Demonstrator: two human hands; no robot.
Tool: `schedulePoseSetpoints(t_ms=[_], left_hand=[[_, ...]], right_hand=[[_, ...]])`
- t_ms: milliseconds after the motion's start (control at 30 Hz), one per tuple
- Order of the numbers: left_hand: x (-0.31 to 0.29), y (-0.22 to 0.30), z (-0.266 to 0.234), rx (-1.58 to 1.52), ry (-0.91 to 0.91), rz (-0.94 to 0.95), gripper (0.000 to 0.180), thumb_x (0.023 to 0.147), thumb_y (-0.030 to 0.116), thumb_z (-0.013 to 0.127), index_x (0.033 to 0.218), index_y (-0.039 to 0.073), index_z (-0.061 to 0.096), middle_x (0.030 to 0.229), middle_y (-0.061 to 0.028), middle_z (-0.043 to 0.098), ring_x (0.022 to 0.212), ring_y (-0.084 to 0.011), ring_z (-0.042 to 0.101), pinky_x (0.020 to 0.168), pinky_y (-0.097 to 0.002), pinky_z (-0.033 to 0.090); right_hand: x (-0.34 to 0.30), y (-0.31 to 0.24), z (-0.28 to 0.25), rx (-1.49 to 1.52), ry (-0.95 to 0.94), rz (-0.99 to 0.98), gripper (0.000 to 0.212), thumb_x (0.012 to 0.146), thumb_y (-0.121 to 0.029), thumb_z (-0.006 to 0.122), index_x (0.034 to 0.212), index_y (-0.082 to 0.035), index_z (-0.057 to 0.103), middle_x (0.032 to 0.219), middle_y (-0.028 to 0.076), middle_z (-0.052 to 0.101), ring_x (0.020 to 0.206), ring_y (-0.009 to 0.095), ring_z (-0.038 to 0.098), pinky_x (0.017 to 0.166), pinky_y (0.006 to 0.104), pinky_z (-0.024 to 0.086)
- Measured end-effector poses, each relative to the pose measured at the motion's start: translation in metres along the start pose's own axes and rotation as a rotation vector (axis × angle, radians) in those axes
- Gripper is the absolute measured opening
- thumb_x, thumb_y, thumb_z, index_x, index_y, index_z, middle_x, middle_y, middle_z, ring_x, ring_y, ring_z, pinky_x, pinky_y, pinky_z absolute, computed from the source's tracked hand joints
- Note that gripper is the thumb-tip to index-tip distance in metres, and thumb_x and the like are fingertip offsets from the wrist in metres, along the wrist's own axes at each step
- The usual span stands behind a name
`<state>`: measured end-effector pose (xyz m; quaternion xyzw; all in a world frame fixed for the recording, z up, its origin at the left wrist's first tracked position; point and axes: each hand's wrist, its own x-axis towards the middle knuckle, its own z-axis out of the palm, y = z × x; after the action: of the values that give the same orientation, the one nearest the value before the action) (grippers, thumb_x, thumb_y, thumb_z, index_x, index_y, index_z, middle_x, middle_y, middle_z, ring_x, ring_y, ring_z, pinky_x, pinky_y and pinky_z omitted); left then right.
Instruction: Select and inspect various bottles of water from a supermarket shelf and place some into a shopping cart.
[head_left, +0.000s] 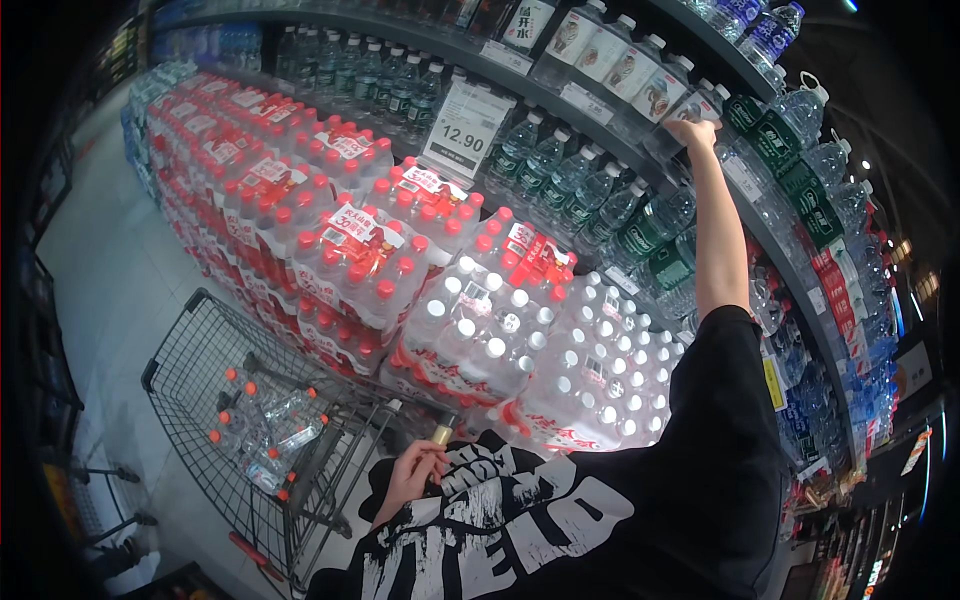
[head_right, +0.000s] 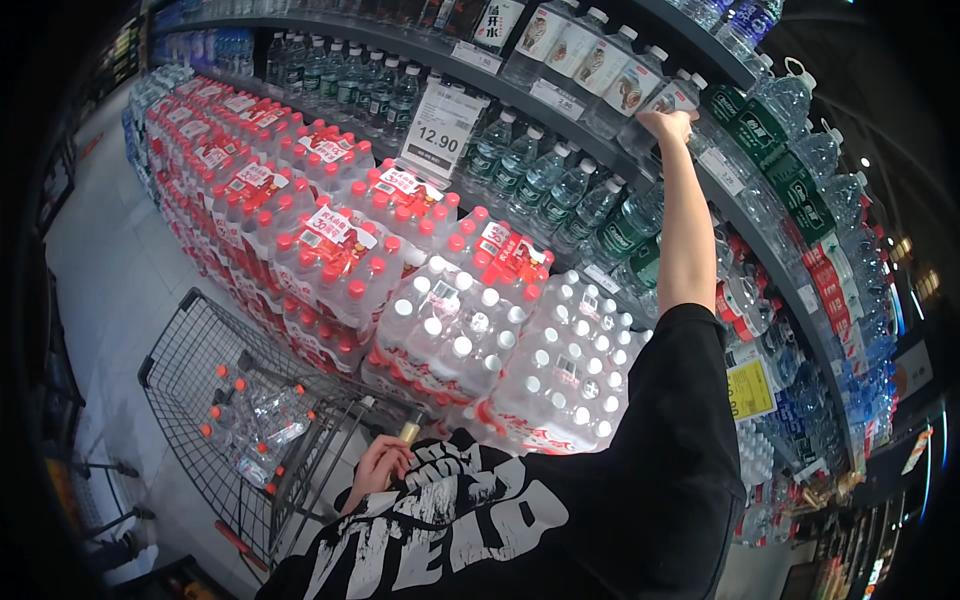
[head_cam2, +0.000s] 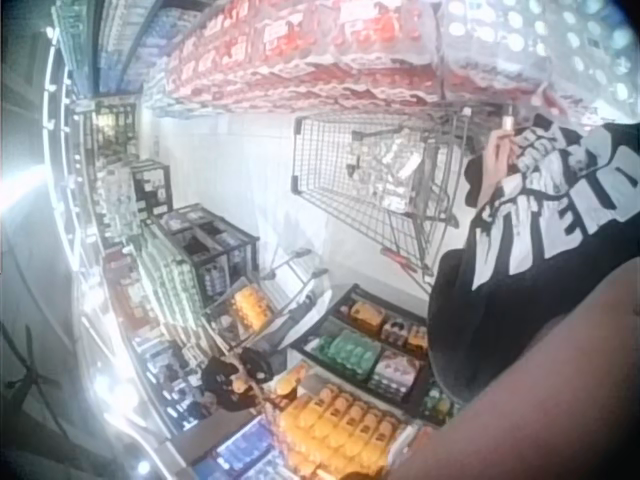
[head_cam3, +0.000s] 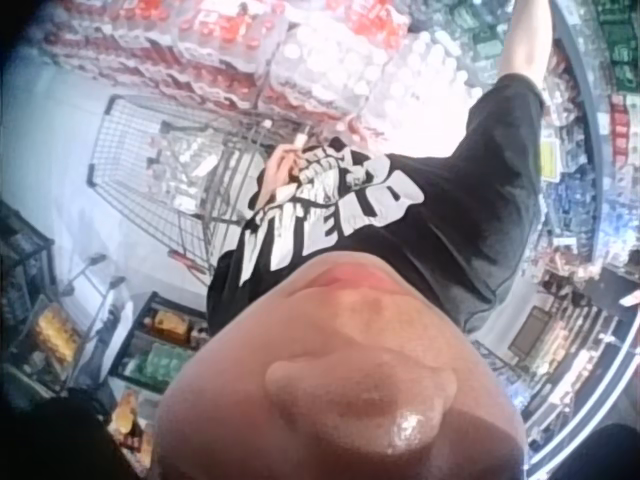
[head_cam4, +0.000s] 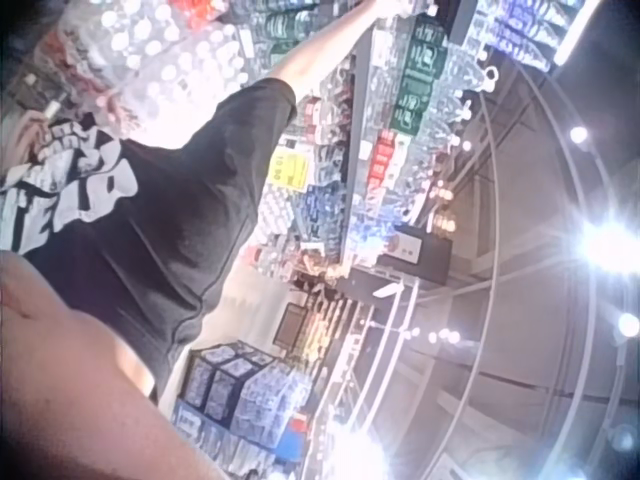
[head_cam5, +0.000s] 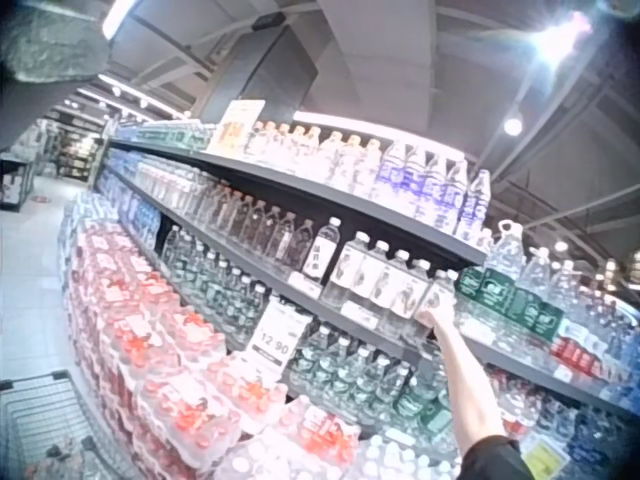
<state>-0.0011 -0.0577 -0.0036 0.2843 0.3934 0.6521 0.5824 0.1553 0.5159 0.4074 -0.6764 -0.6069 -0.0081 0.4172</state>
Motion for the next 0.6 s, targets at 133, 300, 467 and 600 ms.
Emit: schedulePoseSetpoints(t_ms=[133,300,467,600], left_hand=[[0.000,-0.002,-0.002,-0.006,-0.004,0.004,0.017,0.092,0.006,0.041,0.105,-0.001,0.049,0.088,-0.0097,0.057,0.068,-0.0089,0.051,0.060,-0.0208,0.043],[0.001,-0.005,-0.002,-0.015,0.007,-0.002,0.016,0.092,0.005,0.041,0.104,-0.001,0.050,0.087,-0.0098,0.057,0.068,-0.0087,0.051,0.060,-0.0209,0.043],[0.003,-0.003,-0.001,0.028,-0.012,0.018,0.016,0.092,0.004,0.040,0.104,-0.002,0.049,0.086,-0.0091,0.057,0.067,-0.0087,0.051,0.059,-0.0211,0.044],[0.006,-0.003,-0.001,0.032,-0.017,-0.009,0.016,0.092,0.004,0.040,0.103,-0.001,0.050,0.086,-0.0083,0.056,0.068,-0.0091,0.052,0.060,-0.0212,0.044]], right_hand=[[0.001,0.010,0.005,-0.014,-0.027,-0.076,0.096,0.047,-0.030,0.086,0.120,0.005,0.034,0.114,0.019,0.054,0.105,0.027,0.055,0.090,0.0317,0.044],[0.010,0.015,0.008,-0.064,-0.063,-0.086,0.078,0.049,-0.032,0.084,0.109,0.007,0.053,0.108,0.018,0.059,0.100,0.026,0.058,0.086,0.0326,0.045],[0.005,0.014,0.013,-0.011,-0.112,-0.134,0.070,0.053,-0.032,0.082,0.107,0.005,0.058,0.107,0.019,0.060,0.101,0.030,0.059,0.088,0.0348,0.045],[-0.006,0.015,0.008,0.056,-0.142,-0.142,0.079,0.055,-0.030,0.080,0.118,0.006,0.049,0.115,0.023,0.055,0.108,0.033,0.053,0.090,0.0370,0.042]])
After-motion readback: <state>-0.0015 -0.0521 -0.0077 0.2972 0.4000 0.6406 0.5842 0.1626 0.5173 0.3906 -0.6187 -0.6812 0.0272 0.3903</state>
